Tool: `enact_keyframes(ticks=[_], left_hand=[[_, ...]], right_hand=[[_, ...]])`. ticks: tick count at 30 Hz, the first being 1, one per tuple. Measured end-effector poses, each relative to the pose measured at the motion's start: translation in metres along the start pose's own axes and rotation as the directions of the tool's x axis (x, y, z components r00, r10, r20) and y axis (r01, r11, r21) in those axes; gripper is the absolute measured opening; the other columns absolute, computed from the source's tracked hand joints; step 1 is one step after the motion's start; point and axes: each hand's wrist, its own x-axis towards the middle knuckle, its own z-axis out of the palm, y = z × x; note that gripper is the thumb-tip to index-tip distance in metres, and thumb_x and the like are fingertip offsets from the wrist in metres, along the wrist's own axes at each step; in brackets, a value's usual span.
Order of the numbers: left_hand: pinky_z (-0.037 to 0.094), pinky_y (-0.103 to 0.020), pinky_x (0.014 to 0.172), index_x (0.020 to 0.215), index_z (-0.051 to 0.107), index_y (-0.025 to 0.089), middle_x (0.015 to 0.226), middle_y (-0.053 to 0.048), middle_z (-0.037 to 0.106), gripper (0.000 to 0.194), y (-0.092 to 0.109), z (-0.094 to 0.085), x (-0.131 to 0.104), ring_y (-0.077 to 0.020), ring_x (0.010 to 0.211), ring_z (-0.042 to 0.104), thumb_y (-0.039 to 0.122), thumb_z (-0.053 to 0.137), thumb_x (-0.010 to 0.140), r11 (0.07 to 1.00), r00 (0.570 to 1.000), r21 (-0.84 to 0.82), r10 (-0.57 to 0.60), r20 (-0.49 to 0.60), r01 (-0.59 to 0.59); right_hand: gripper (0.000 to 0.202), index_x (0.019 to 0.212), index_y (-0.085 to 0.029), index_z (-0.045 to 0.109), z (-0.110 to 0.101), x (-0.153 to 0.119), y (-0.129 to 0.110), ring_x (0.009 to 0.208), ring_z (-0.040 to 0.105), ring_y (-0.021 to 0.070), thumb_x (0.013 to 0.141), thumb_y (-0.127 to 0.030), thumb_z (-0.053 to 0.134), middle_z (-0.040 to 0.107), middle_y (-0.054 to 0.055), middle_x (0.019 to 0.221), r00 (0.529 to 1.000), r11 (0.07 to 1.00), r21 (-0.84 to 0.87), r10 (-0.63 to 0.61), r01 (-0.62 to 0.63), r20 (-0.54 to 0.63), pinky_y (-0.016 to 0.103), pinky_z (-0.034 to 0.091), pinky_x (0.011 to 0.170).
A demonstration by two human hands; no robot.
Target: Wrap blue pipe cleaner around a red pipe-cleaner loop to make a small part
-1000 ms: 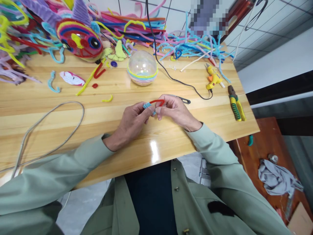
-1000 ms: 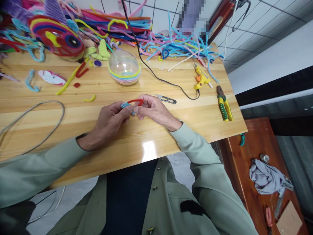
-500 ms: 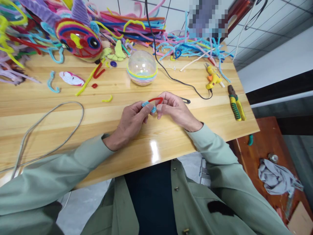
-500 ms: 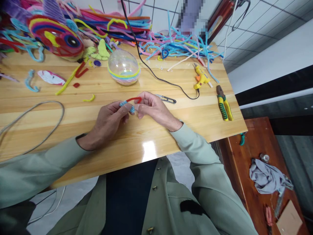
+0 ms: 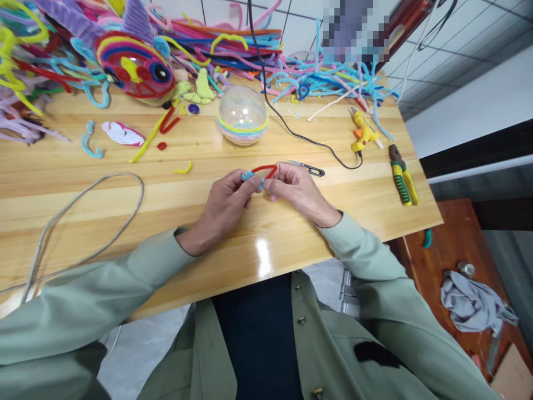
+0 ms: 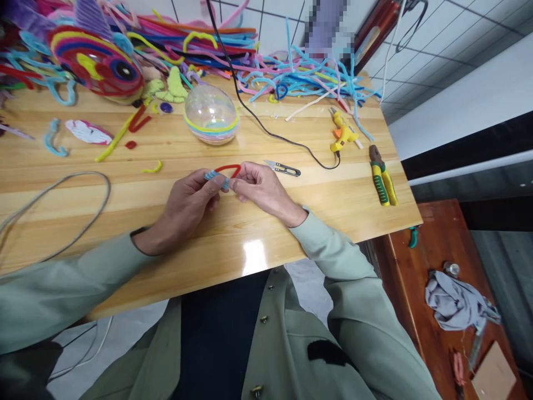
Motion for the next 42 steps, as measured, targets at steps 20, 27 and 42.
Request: enact_keyframes(ticks=[20, 27, 42], left_hand=[[0.038, -0.029, 0.054, 0.075, 0.073, 0.022, 0.059, 0.002, 0.059, 0.031, 0.003, 0.000, 0.001, -0.0128, 0.055, 0.049, 0.044, 0.086, 0.092, 0.995, 0.990, 0.005, -0.096, 0.101, 0.096], [0.044, -0.028, 0.055, 0.083, 0.075, 0.021, 0.061, 0.003, 0.063, 0.024, 0.004, 0.002, 0.001, -0.0128, 0.054, 0.054, 0.042, 0.085, 0.091, 0.986, 0.985, -0.107, -0.117, 0.129, 0.131], [0.045, -0.028, 0.057, 0.089, 0.074, 0.022, 0.066, 0.002, 0.063, 0.025, 0.009, 0.000, -0.001, -0.0151, 0.060, 0.057, 0.046, 0.078, 0.094, 0.991, 0.976, -0.070, -0.096, 0.194, 0.111]], right_hand=[[0.058, 0.082, -0.022, 0.068, -0.003, 0.002, 0.009, 0.065, 0.063, 0.0125, 0.093, -0.075, 0.089, 0.071, -0.002, 0.073, 0.992, 0.993, -0.047, -0.110, 0.107, -0.064, 0.027, 0.050, 0.065], [0.062, 0.081, -0.023, 0.066, -0.004, 0.004, 0.012, 0.063, 0.058, 0.0123, 0.093, -0.081, 0.085, 0.067, -0.004, 0.070, 0.976, 0.982, -0.094, -0.177, 0.166, -0.125, 0.028, 0.045, 0.062], [0.059, 0.086, -0.023, 0.069, 0.001, 0.007, 0.012, 0.063, 0.056, 0.0110, 0.090, -0.078, 0.090, 0.068, -0.004, 0.073, 0.959, 0.980, -0.025, -0.200, 0.199, -0.201, 0.027, 0.047, 0.060]])
